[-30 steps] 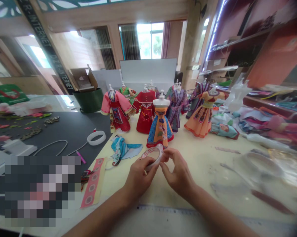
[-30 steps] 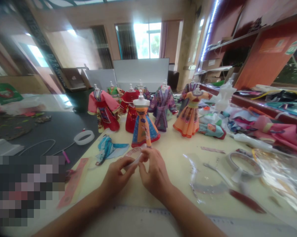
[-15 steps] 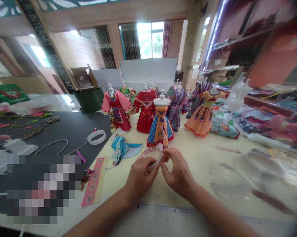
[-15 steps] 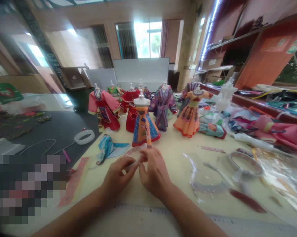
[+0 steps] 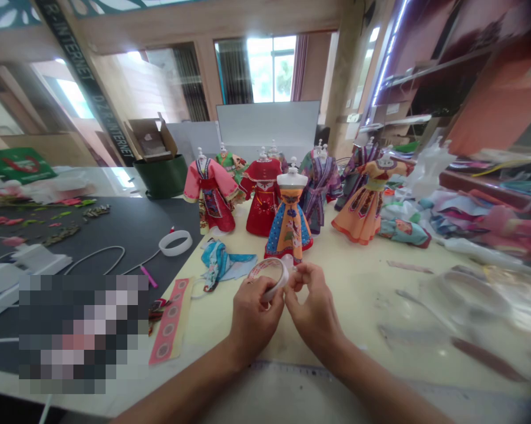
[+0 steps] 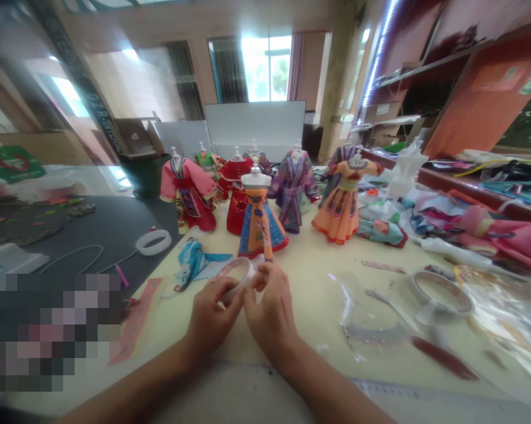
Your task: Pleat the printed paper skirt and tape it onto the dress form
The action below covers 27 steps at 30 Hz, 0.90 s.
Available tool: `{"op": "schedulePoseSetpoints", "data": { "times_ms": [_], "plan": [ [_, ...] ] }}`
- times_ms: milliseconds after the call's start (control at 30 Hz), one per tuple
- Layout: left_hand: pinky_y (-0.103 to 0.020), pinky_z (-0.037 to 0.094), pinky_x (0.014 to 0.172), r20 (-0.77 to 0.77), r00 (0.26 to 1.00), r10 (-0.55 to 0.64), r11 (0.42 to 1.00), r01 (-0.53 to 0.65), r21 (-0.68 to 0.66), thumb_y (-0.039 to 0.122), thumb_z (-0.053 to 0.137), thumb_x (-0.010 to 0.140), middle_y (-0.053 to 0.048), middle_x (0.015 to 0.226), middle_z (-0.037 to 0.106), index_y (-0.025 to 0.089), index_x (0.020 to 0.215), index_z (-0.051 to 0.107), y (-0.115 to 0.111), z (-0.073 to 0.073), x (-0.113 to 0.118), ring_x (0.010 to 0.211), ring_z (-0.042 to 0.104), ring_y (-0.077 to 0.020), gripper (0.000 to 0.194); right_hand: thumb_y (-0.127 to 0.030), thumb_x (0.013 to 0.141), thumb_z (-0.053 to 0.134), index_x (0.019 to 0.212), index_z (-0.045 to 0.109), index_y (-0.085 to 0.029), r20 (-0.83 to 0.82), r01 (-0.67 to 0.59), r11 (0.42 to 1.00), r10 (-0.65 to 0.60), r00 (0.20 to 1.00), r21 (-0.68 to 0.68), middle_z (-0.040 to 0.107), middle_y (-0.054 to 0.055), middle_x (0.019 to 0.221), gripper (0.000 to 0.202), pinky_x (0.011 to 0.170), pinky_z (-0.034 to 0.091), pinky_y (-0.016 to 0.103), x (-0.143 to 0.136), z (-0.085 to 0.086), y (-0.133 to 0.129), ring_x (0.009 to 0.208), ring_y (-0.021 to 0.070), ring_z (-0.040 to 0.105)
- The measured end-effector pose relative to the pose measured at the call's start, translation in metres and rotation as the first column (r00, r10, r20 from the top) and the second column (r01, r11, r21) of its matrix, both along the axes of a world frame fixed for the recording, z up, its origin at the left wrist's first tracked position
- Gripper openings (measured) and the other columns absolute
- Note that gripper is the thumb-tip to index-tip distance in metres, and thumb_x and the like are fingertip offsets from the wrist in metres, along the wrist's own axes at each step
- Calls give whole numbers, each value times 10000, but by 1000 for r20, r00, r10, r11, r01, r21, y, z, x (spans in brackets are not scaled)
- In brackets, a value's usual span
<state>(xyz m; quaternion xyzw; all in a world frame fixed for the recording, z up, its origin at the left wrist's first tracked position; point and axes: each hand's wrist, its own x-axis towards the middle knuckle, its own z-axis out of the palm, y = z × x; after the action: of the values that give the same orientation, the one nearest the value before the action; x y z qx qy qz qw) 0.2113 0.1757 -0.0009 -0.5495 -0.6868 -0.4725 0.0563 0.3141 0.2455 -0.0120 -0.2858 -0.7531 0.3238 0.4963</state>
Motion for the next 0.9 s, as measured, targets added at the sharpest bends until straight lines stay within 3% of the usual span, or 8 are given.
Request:
{"op": "schedulePoseSetpoints", "data": {
  "times_ms": [300, 467, 567, 733, 833, 900],
  "plan": [
    [-270, 397, 560, -39, 999, 20, 1000, -21, -15, 201, 552, 760, 4, 555, 571, 185, 630, 572, -2, 1, 2, 557, 492, -151, 133, -210, 777, 474, 1043, 426, -157, 19, -7, 998, 6, 1000, 60, 552, 85, 816, 275, 689, 455, 407, 0, 1, 0, 805, 253, 529],
    [-278, 436, 588, -53, 988, 144, 988, -141, 59, 241, 542, 772, 3, 599, 582, 186, 699, 579, -6, 0, -9, 574, 532, -155, 100, -242, 709, 527, 948, 430, -186, -65, 42, 995, -48, 997, -90, 538, 30, 709, 264, 732, 405, 440, 13, 1, 33, 671, 220, 495],
    [-269, 454, 575, -95, 989, 116, 990, -123, -63, 270, 503, 826, -7, 669, 638, 186, 768, 596, -3, -1, -22, 597, 580, -159, 138, -289, 733, 554, 946, 383, -199, -109, -29, 984, 10, 994, -177, 557, 7, 702, 288, 687, 437, 374, 17, 3, 46, 653, 192, 534],
    [-331, 476, 671, -304, 953, 7, 978, -70, -197, 224, 496, 834, -35, 718, 685, 196, 784, 634, 5, -6, -39, 686, 624, -200, 150, -349, 754, 602, 934, 399, -194, -199, -223, 905, 158, 967, -363, 609, 2, 694, 313, 593, 458, 289, 16, 8, 41, 649, 173, 599],
    [-368, 465, 719, -354, 935, -22, 973, -61, -221, 194, 488, 830, -38, 662, 665, 199, 674, 617, 6, -11, -41, 674, 614, -211, 203, -328, 690, 706, 934, 422, -193, -329, -312, 809, 157, 931, -497, 624, -6, 708, 398, 608, 454, 279, 16, 11, 38, 663, 168, 601],
    [-389, 460, 733, -389, 921, -23, 973, -69, -221, 184, 495, 823, -61, 734, 675, 192, 700, 623, 5, -12, -41, 720, 614, -231, 177, -319, 665, 736, 934, 427, -194, -362, -342, 777, 157, 919, -529, 629, -9, 706, 428, 624, 452, 283, 17, 13, 37, 678, 172, 604]
  ]
}}
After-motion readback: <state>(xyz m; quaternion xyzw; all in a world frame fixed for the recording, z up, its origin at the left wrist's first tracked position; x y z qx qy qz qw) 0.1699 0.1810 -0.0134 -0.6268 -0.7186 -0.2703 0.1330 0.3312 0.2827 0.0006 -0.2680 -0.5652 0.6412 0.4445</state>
